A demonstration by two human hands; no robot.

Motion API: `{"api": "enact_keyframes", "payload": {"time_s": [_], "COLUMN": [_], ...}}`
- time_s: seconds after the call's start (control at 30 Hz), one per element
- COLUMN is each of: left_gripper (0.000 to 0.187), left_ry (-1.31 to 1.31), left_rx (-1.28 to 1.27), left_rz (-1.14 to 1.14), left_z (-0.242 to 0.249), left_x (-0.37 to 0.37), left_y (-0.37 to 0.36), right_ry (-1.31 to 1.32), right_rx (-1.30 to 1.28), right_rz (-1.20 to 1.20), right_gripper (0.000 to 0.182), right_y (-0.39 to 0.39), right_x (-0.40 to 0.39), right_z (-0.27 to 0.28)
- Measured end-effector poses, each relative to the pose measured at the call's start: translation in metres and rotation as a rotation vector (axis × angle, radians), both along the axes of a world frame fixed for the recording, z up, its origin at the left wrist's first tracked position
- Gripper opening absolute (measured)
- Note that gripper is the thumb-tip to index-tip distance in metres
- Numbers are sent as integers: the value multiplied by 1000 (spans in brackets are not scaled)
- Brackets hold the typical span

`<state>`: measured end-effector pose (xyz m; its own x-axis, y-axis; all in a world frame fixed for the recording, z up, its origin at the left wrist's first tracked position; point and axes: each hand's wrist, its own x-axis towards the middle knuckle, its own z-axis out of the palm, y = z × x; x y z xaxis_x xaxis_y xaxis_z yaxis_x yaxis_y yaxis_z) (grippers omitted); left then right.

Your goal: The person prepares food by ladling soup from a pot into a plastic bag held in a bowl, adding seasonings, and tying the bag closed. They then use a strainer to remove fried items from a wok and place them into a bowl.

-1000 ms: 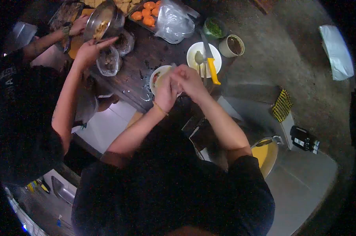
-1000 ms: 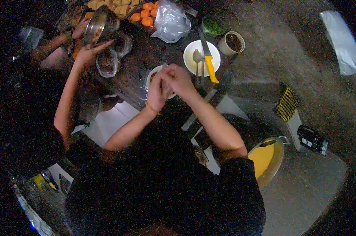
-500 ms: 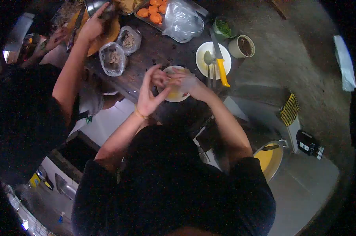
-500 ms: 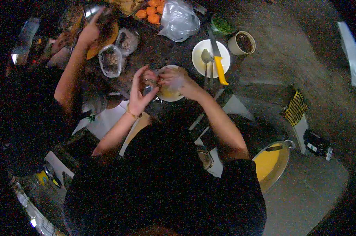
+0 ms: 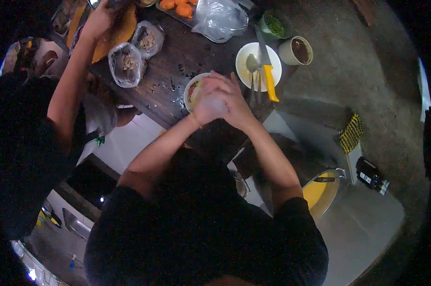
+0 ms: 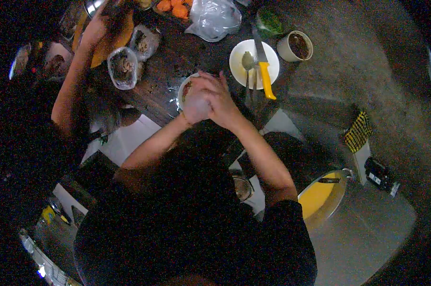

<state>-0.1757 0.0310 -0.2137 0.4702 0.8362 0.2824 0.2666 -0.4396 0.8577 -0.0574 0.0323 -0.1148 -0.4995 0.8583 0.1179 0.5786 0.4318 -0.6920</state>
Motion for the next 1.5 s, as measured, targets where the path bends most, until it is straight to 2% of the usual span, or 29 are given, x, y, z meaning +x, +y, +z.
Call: {"api": "enact_keyframes", "payload": {"time_s": [0.07,0.13,0.17,0.27,0.3,0.37,0.4,0.43,0.47,0.5,0.57,0.63,0.73,0.8,0.83,0.87,0.93,1.0,1.03,1.07,1.1,1.13,1.17,1.2,1.3,1.37,1.4,1.43,1.5], "left_gripper": [30,19,18,19,20,16,12,12,14,17,17,17,14,13,13,13,21,34,44,54,54,53,53,53,48,36,36,31,27], "left_ry": [-261,-75,-101,57,58,71,83,82,233,385,426,473,627,467,328,327,-450,-139,-325,-515,-515,-549,-574,-569,-532,-679,-679,-466,-255], "left_rx": [-416,-339,-455,-418,-132,-2,131,127,228,331,447,573,657,157,133,134,-1034,-645,-1011,-1375,-1375,-1162,-946,-943,-947,-924,-923,-761,-590], "left_rz": [-237,-362,-408,-320,-380,-332,-288,-288,-360,-434,-452,-463,-452,-22,147,148,596,574,620,654,654,558,462,461,487,152,151,88,35], "left_z": [9,59,63,53,44,34,33,31,32,35,44,50,55,61,58,54,36,26,74,100,86,59,43,42,37,34,21,2,16], "left_x": [-14,-30,-30,-38,-40,-40,-40,-42,-47,-49,-41,-38,-40,-43,-41,-35,-25,-23,-16,-11,-11,-11,-14,-16,-26,-41,-48,-54,-57], "left_y": [4,18,23,32,36,31,30,31,31,33,32,32,27,2,-7,-14,-28,-43,-37,-33,-37,-40,-39,-37,-32,-24,-18,-13,-3], "right_ry": [63,609,609,365,366,698,698,658,617,521,154,-546,-493,-33,-131,-231,-136,149,148,457,759,761,878,996,899,626,439,439,63], "right_rx": [12,-444,-437,-389,-389,-1004,-1007,-1033,-1056,-991,-793,-490,-553,-352,-373,-394,-705,-1234,-1236,-1076,-891,-890,-1085,-1283,-1307,-1162,-1100,-1100,-207], "right_rz": [-55,-410,-412,-480,-477,-780,-782,-808,-836,-799,-426,185,243,10,-130,-270,-470,-496,-501,-629,-742,-740,-781,-818,-716,-580,-519,-518,-210], "right_gripper": [27,22,22,30,30,26,26,23,21,18,19,33,44,47,52,57,55,47,47,42,38,38,32,26,19,18,18,18,18], "right_y": [-3,-7,-7,-8,-10,-19,-16,-11,-3,12,59,107,113,98,82,60,3,-33,-49,-65,-71,-74,-71,-68,-52,-37,-28,-23,-13], "right_x": [2,12,18,36,41,47,49,52,54,51,39,-4,-28,-19,-12,-6,2,-8,-19,-36,-46,-45,-45,-44,-11,17,23,24,19], "right_z": [9,-2,-6,-21,-29,-37,-38,-38,-37,-36,-39,-61,-72,-50,-36,-20,-34,-15,-26,-52,-56,-58,-44,-34,-30,-44,-47,-51,-47]}}
